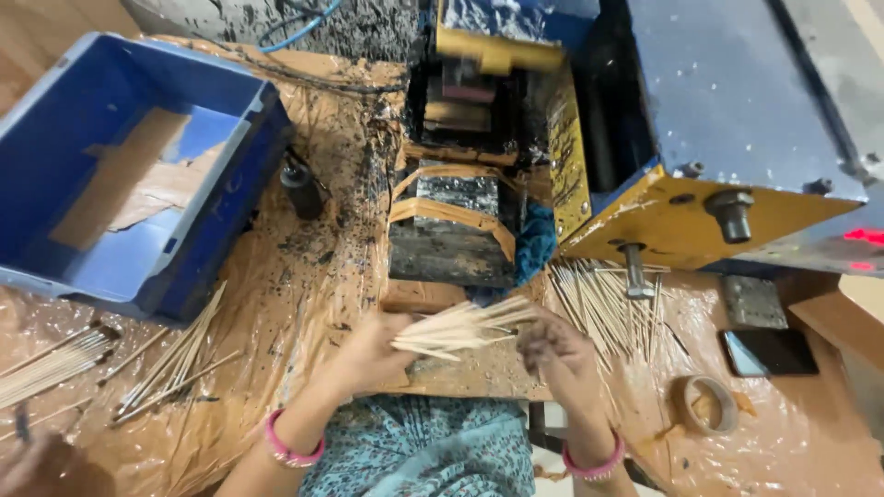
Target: Feeding wooden sticks into a machine for coating or processing as part of manufacturing incense sticks.
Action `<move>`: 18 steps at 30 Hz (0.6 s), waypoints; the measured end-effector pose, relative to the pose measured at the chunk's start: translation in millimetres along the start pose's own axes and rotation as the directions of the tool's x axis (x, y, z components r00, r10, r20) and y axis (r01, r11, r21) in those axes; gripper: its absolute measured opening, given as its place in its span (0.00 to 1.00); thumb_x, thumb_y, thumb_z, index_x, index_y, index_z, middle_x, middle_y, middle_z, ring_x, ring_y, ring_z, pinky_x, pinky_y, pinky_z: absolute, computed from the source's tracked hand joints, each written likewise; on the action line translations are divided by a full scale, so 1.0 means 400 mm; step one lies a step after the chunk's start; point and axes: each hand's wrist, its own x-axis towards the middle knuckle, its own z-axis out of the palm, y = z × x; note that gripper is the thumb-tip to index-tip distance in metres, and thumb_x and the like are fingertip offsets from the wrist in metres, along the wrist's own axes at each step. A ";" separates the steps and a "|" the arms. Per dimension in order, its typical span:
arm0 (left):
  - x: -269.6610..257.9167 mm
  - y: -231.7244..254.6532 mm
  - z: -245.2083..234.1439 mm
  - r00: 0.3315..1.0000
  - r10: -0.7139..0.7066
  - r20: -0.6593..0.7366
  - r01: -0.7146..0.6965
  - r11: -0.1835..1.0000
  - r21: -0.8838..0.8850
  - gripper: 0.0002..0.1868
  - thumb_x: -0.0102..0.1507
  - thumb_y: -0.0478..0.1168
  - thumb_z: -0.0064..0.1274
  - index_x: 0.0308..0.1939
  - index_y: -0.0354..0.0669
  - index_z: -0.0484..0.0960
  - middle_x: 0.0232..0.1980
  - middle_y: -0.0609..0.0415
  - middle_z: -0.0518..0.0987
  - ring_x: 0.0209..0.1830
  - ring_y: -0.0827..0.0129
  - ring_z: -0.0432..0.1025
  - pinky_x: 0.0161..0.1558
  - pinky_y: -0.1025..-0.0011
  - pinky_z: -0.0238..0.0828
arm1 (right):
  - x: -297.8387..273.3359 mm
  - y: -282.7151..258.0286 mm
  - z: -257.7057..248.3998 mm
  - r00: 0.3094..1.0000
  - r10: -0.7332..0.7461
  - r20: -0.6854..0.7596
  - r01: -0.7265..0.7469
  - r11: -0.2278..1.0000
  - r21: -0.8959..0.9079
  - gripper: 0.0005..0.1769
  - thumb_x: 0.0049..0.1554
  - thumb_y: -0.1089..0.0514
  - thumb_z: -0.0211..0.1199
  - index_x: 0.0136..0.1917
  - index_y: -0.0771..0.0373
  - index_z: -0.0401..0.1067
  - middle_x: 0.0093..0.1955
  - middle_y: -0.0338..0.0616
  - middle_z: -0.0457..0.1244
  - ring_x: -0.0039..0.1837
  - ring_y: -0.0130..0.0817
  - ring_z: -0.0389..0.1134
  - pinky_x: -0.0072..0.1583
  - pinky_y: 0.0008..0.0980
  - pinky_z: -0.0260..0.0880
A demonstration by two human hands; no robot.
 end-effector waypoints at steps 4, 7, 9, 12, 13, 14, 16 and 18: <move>0.066 0.042 -0.095 0.977 -0.141 0.157 0.157 0.983 -0.093 0.07 0.58 0.30 0.57 0.39 0.39 0.87 0.31 0.57 0.85 0.28 0.78 0.75 0.30 0.76 0.73 | 0.161 -0.111 0.075 0.993 0.099 0.059 -0.108 0.977 0.186 0.15 0.59 0.72 0.56 0.58 0.67 0.75 0.49 0.44 0.71 0.44 0.25 0.69 0.44 0.25 0.71; 0.157 0.071 -0.198 0.951 -0.307 0.048 0.310 0.937 -0.163 0.09 0.60 0.33 0.55 0.41 0.43 0.88 0.28 0.59 0.83 0.23 0.79 0.70 0.24 0.76 0.67 | 0.303 -0.211 0.122 0.982 -0.114 0.149 0.130 0.986 -0.107 0.13 0.58 0.72 0.58 0.55 0.68 0.76 0.52 0.44 0.70 0.51 0.30 0.69 0.52 0.28 0.70; 0.221 0.069 -0.231 0.899 -0.437 -0.035 0.424 0.888 -0.179 0.08 0.61 0.37 0.55 0.42 0.47 0.88 0.25 0.60 0.82 0.18 0.78 0.65 0.18 0.76 0.62 | 0.373 -0.273 0.159 0.934 -0.251 0.254 0.316 0.913 -0.257 0.12 0.58 0.72 0.59 0.55 0.67 0.76 0.54 0.44 0.70 0.56 0.33 0.70 0.57 0.31 0.69; 0.319 0.012 -0.241 0.889 -0.403 -0.218 0.339 0.898 -0.279 0.12 0.67 0.42 0.58 0.37 0.34 0.84 0.23 0.57 0.75 0.17 0.78 0.63 0.18 0.77 0.57 | 0.440 -0.320 0.209 0.825 -0.389 0.409 0.564 0.576 -0.591 0.18 0.55 0.71 0.58 0.58 0.65 0.77 0.58 0.46 0.70 0.63 0.41 0.68 0.65 0.40 0.66; 0.354 -0.005 -0.232 0.868 -0.439 -0.232 0.358 0.877 -0.320 0.10 0.65 0.42 0.57 0.38 0.36 0.85 0.23 0.58 0.75 0.16 0.78 0.62 0.17 0.76 0.57 | 0.449 -0.317 0.214 0.829 -0.373 0.418 0.555 0.454 -0.697 0.21 0.53 0.71 0.56 0.59 0.65 0.77 0.59 0.47 0.70 0.65 0.43 0.67 0.67 0.43 0.64; 0.384 -0.026 -0.221 0.844 -0.480 -0.239 0.381 0.851 -0.363 0.09 0.63 0.42 0.56 0.39 0.39 0.85 0.23 0.60 0.75 0.16 0.79 0.62 0.17 0.76 0.57 | 0.454 -0.313 0.220 0.836 -0.349 0.424 0.532 0.322 -0.783 0.23 0.52 0.72 0.54 0.60 0.65 0.77 0.61 0.48 0.70 0.67 0.45 0.66 0.69 0.46 0.62; 0.409 -0.054 -0.175 0.852 -0.474 -0.223 0.353 0.834 -0.425 0.08 0.63 0.40 0.56 0.39 0.40 0.85 0.24 0.60 0.76 0.17 0.79 0.63 0.17 0.77 0.58 | 0.442 -0.266 0.190 0.853 -0.333 0.403 0.506 0.333 -0.796 0.23 0.54 0.71 0.53 0.61 0.67 0.76 0.62 0.51 0.69 0.68 0.48 0.64 0.69 0.47 0.62; 0.421 -0.089 -0.141 0.862 -0.464 -0.206 0.322 0.814 -0.484 0.07 0.63 0.39 0.56 0.38 0.40 0.84 0.24 0.61 0.76 0.17 0.79 0.65 0.18 0.77 0.60 | 0.427 -0.235 0.175 0.870 -0.318 0.378 0.477 0.342 -0.810 0.23 0.56 0.71 0.53 0.63 0.68 0.75 0.64 0.53 0.68 0.69 0.51 0.63 0.70 0.48 0.61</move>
